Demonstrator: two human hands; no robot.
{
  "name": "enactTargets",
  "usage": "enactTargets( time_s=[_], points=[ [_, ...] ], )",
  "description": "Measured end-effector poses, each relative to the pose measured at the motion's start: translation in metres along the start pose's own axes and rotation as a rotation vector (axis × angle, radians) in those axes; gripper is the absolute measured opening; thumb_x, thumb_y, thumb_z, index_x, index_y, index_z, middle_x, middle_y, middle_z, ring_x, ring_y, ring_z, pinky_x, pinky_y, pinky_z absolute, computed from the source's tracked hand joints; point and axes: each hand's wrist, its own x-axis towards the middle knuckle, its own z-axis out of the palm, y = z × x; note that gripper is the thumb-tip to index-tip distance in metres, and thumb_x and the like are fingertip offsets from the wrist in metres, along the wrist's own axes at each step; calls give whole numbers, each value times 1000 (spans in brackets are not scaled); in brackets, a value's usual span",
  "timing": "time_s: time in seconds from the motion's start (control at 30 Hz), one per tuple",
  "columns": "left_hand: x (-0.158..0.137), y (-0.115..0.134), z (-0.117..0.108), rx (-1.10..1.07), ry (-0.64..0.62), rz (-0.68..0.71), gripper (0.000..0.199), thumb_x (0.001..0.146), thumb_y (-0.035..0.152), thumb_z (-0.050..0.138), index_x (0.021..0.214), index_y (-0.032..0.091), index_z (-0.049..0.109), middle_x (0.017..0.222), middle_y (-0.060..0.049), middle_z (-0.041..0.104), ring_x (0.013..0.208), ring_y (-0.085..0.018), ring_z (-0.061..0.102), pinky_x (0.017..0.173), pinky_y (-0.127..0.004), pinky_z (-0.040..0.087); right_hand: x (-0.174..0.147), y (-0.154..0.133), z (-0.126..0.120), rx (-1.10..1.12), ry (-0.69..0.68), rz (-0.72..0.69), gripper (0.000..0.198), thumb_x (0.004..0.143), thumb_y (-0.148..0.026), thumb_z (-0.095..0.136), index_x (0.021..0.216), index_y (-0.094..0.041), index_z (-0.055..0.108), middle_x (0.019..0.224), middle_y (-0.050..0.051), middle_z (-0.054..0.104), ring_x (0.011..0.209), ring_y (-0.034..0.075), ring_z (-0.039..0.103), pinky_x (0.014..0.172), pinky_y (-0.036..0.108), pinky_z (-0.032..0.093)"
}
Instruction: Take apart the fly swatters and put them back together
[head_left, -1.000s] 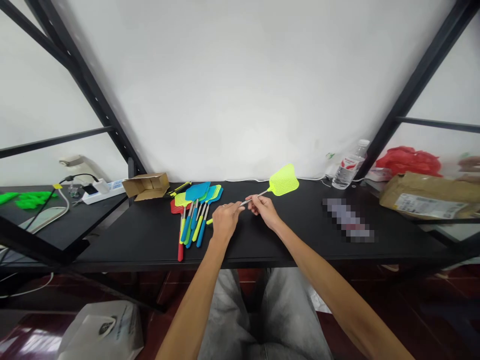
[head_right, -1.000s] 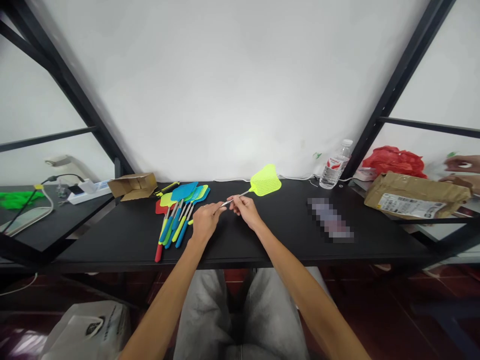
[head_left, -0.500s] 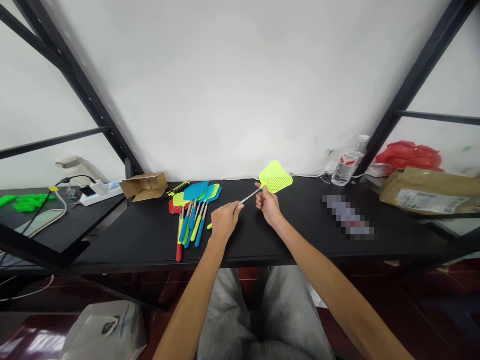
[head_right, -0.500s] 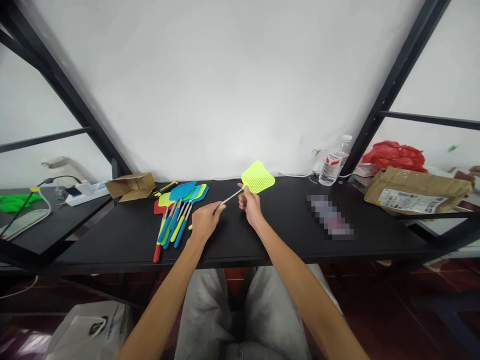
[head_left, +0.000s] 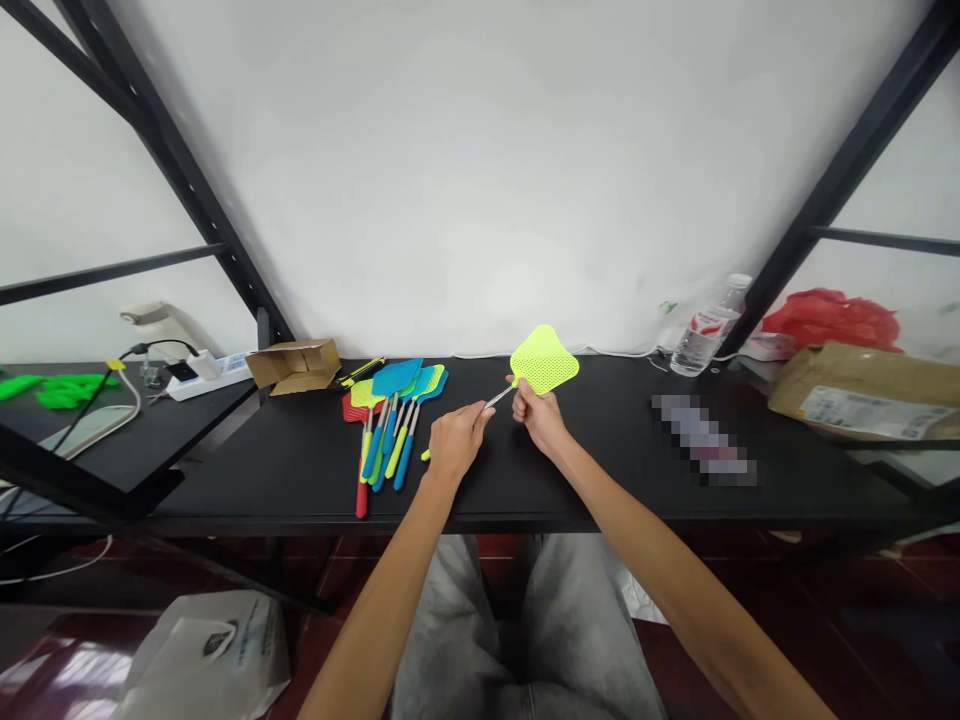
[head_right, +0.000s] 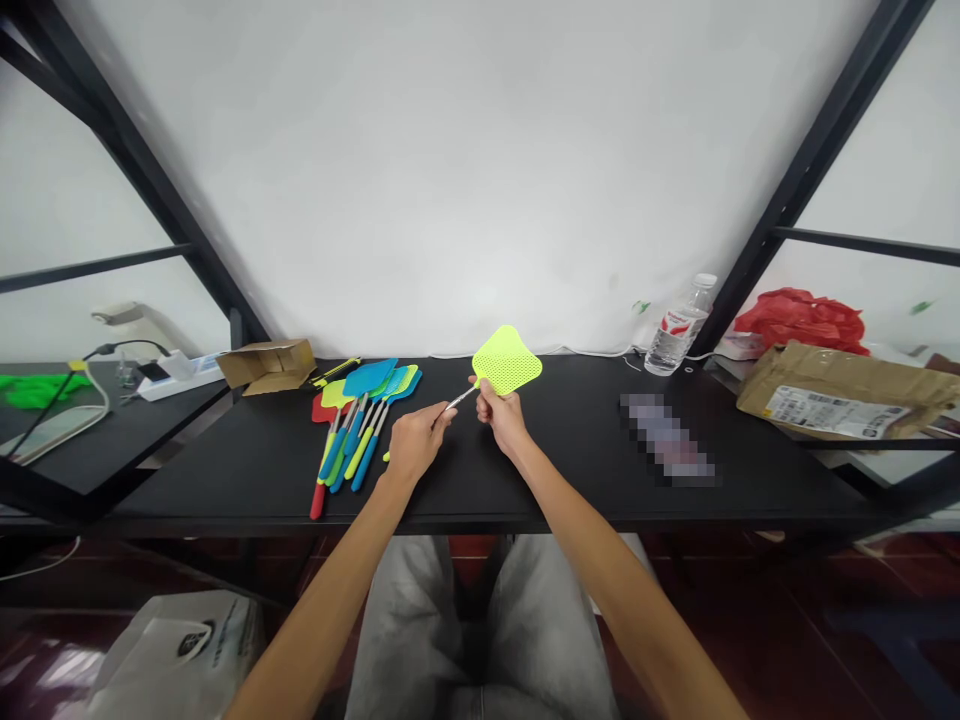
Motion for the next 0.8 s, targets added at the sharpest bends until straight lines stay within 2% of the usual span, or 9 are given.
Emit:
enactTargets(
  time_s=[0.13, 0.3, 0.4, 0.5, 0.57, 0.67, 0.73, 0.8],
  points=[
    [0, -1, 3, -28, 39, -9, 39, 102, 46, 40, 106, 23, 71, 88, -6, 75, 84, -16, 68, 70, -23, 39, -2, 6, 4, -73, -82, 5, 46, 81, -57, 71, 104, -18, 72, 56, -6, 43, 51, 8, 34, 47, 23, 27],
    [1, 3, 3, -17, 32, -26, 41, 103, 45, 38, 109, 23, 71, 93, -7, 75, 88, -17, 69, 72, -23, 40, -4, 9, 6, -234, -198, -69, 45, 85, -57, 65, 102, -16, 73, 55, -6, 44, 51, 8, 37, 48, 23, 30],
    [4, 9, 1, 22, 7, -68, 40, 102, 45, 38, 112, 25, 71, 94, -6, 75, 87, -18, 69, 70, -24, 40, -3, 12, 8, -238, -181, -65, 45, 84, -57, 65, 101, -16, 74, 58, -5, 46, 51, 8, 37, 47, 23, 30],
    [5, 11, -1, 65, -45, -100, 38, 100, 46, 42, 122, 27, 67, 100, -6, 75, 89, -20, 69, 68, -26, 41, 3, 12, 5, -203, -68, -58, 43, 81, -56, 69, 95, -16, 74, 60, -4, 47, 50, 7, 38, 44, 21, 29],
    [5, 10, -2, 67, -73, -110, 38, 98, 46, 47, 127, 28, 64, 104, -6, 75, 93, -21, 69, 69, -26, 42, 9, 11, -2, -175, 56, -83, 41, 79, -55, 70, 91, -16, 72, 60, -5, 46, 48, 6, 38, 43, 20, 29],
    [3, 6, -4, 49, -141, -62, 31, 97, 44, 49, 114, 28, 70, 101, -3, 75, 92, -20, 68, 70, -26, 43, 19, 6, -22, -228, 287, -151, 43, 78, -58, 68, 84, -16, 68, 60, -4, 48, 46, 7, 40, 41, 20, 31],
    [2, 3, -3, 52, -180, -5, 30, 98, 42, 47, 101, 27, 73, 98, -2, 74, 89, -19, 66, 70, -26, 43, 23, 1, -38, -364, 406, -182, 44, 81, -61, 62, 79, -17, 64, 60, -3, 53, 47, 8, 45, 41, 20, 36],
    [1, 1, -2, 67, -180, 27, 31, 99, 39, 45, 97, 26, 73, 98, -2, 73, 91, -19, 64, 71, -27, 43, 25, -6, -53, -525, 476, -157, 44, 87, -61, 52, 76, -19, 61, 61, 0, 59, 49, 11, 52, 44, 21, 42]
  ],
)
